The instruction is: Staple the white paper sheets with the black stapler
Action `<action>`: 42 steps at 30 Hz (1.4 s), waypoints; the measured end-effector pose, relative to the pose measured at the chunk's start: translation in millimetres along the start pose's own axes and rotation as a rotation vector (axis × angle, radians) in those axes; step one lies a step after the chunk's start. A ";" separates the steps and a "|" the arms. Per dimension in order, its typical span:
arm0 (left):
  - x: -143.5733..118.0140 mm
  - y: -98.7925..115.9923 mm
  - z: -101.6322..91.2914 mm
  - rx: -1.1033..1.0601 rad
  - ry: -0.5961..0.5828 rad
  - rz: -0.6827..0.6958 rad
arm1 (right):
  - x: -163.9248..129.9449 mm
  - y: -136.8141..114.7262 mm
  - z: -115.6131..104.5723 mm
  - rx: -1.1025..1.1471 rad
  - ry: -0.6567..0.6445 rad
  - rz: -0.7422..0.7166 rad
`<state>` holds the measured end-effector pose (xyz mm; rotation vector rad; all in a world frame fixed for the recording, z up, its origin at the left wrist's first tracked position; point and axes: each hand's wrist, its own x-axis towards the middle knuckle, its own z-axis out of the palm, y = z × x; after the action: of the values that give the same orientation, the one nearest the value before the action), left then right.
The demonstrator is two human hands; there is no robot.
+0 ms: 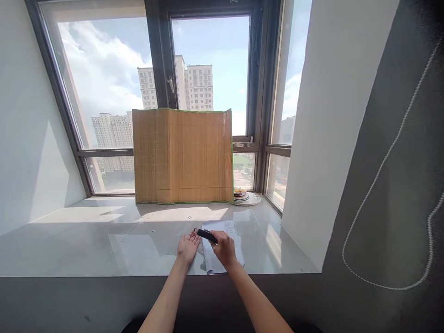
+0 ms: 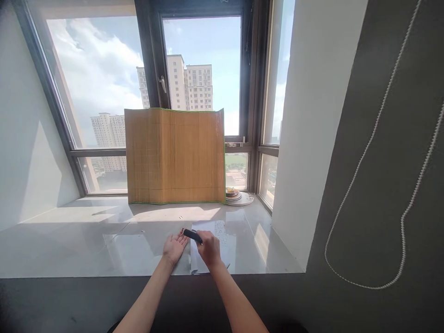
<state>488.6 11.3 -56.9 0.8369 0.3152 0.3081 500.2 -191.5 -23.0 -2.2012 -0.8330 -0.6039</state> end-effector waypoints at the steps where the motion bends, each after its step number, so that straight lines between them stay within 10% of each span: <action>1: 1.0 0.9 -1.8 -0.026 -0.026 -0.006 | -2.0 -5.5 3.1 -0.016 0.014 -0.083; 14: -3.7 -1.8 0.3 -0.320 -0.026 -0.093 | -1.6 -23.9 32.7 -0.333 0.255 -0.740; 23: -10.0 0.1 8.0 -0.373 0.086 -0.039 | -16.8 -21.8 8.9 -0.080 0.364 0.084; 30: -12.0 -18.2 15.9 -0.038 0.070 0.127 | -21.1 7.5 15.8 0.015 0.119 0.549; 36: -21.5 -27.3 20.3 0.377 -0.131 0.356 | -10.7 -8.4 11.3 0.092 0.228 0.183; 42: -34.2 -21.7 22.2 0.483 -0.198 0.371 | 5.3 -31.9 18.8 0.213 -0.057 -0.110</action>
<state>469.2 -30.5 -54.3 1.3971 0.0424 0.5008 484.5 -158.0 -17.8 -1.9973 -1.0056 -0.4825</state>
